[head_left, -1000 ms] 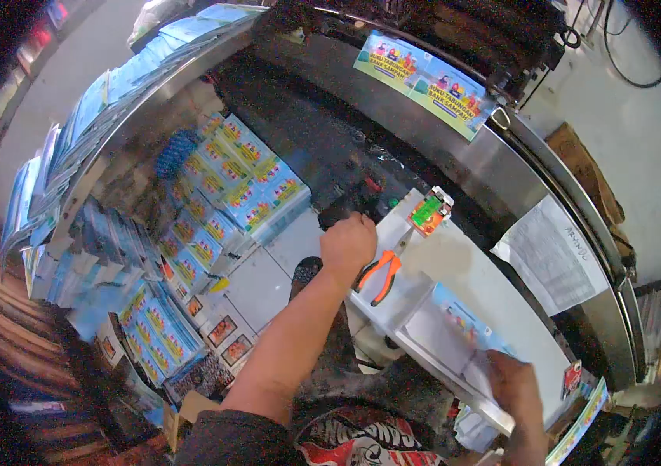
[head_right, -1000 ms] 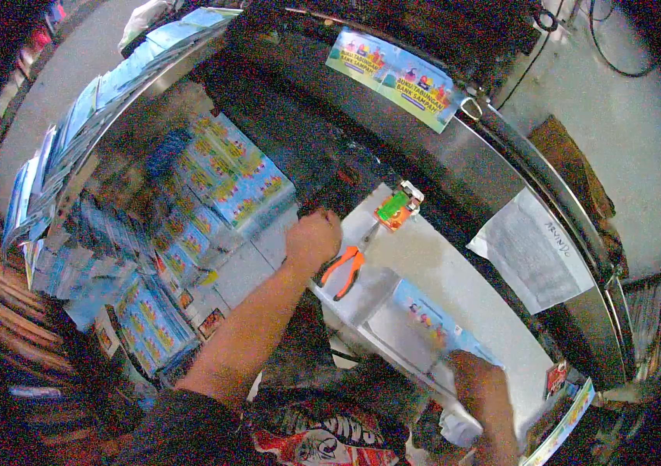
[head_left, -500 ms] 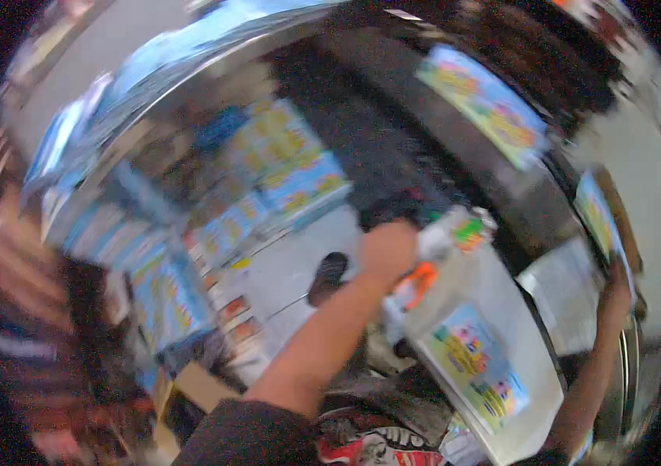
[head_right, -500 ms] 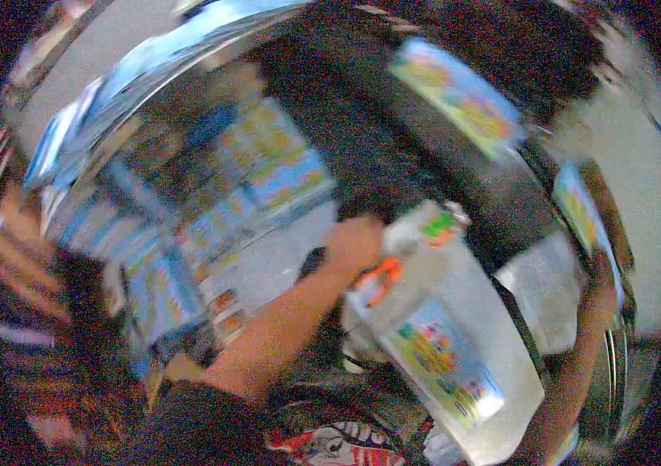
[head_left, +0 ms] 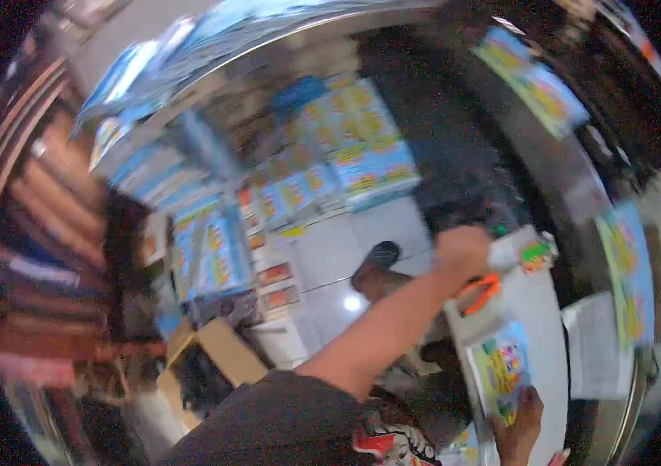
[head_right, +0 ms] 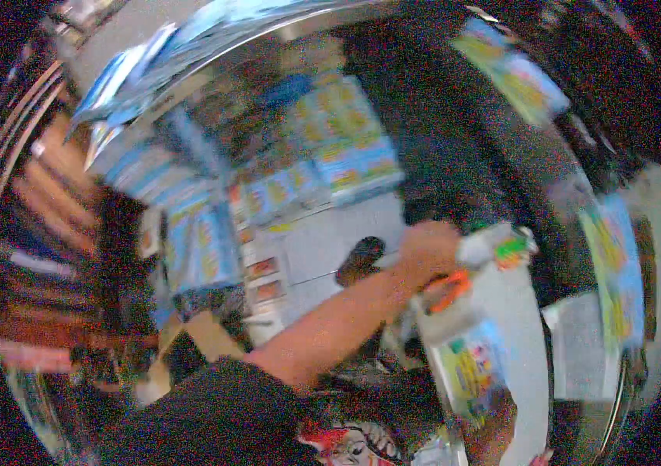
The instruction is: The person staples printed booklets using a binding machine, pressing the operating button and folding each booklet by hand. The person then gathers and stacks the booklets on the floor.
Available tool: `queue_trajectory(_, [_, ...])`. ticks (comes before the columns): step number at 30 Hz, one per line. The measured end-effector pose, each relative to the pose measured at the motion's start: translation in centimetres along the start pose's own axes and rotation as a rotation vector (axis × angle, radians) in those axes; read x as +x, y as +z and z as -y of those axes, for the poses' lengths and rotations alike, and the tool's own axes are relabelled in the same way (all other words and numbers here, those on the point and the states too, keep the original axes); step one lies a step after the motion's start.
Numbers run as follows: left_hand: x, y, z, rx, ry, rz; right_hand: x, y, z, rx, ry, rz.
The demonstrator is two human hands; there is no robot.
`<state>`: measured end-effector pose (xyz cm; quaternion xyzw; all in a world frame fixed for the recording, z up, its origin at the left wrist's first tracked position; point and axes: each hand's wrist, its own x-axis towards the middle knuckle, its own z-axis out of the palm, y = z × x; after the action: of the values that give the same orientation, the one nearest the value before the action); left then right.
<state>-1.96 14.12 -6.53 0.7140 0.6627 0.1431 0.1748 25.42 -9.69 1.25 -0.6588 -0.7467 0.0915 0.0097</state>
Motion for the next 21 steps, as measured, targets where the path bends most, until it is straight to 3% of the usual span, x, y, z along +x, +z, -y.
queue_trajectory(2, [0.6,1.4,0.4,0.017,0.115,-0.082,0.1,-1.4,0.4,0.047,0.082,0.236])
queue_trajectory(3, [0.6,1.1,0.2,0.097,0.114,-0.077,-0.2,-1.5,0.2,0.037,0.154,0.209])
queue_trajectory(5, [0.7,1.0,0.3,0.148,0.167,-0.131,-0.4,-0.7,0.1,0.031,0.019,0.108])
queue_trajectory(6, [0.6,0.7,0.1,0.136,0.200,-0.127,-0.6,-0.6,-0.1,0.025,0.051,0.097])
queue_trajectory(8, [0.1,-1.1,-0.9,0.037,0.010,-0.086,-0.9,-0.3,-1.0,0.060,0.063,0.141])
queue_trajectory(9, [0.4,-0.5,-0.9,0.033,0.023,-0.082,-1.2,-0.8,-2.0,0.145,0.000,-0.069])
queue_trajectory(10, [0.8,0.2,-0.6,0.022,-0.037,-0.107,-0.9,-3.8,-2.1,0.169,0.220,0.057])
queue_trajectory(12, [1.0,1.2,-0.2,0.015,-0.097,-0.116,-0.3,-7.7,-4.5,0.061,0.138,-0.028])
queue_trajectory(13, [1.0,1.4,-0.1,0.000,-0.102,-0.121,-0.6,-9.2,-7.4,-0.063,0.393,0.081])
queue_trajectory(17, [1.2,1.0,-0.4,-0.021,-0.132,-0.114,2.2,-15.8,-14.2,-0.282,0.320,-0.654])
queue_trajectory(19, [1.1,1.2,-0.5,-0.008,-0.128,-0.126,6.5,-18.6,-12.9,-0.335,0.346,-0.874])
queue_trajectory(21, [1.0,0.9,-0.6,0.011,-0.123,-0.144,10.2,-18.0,-15.8,-0.366,0.207,-0.946])
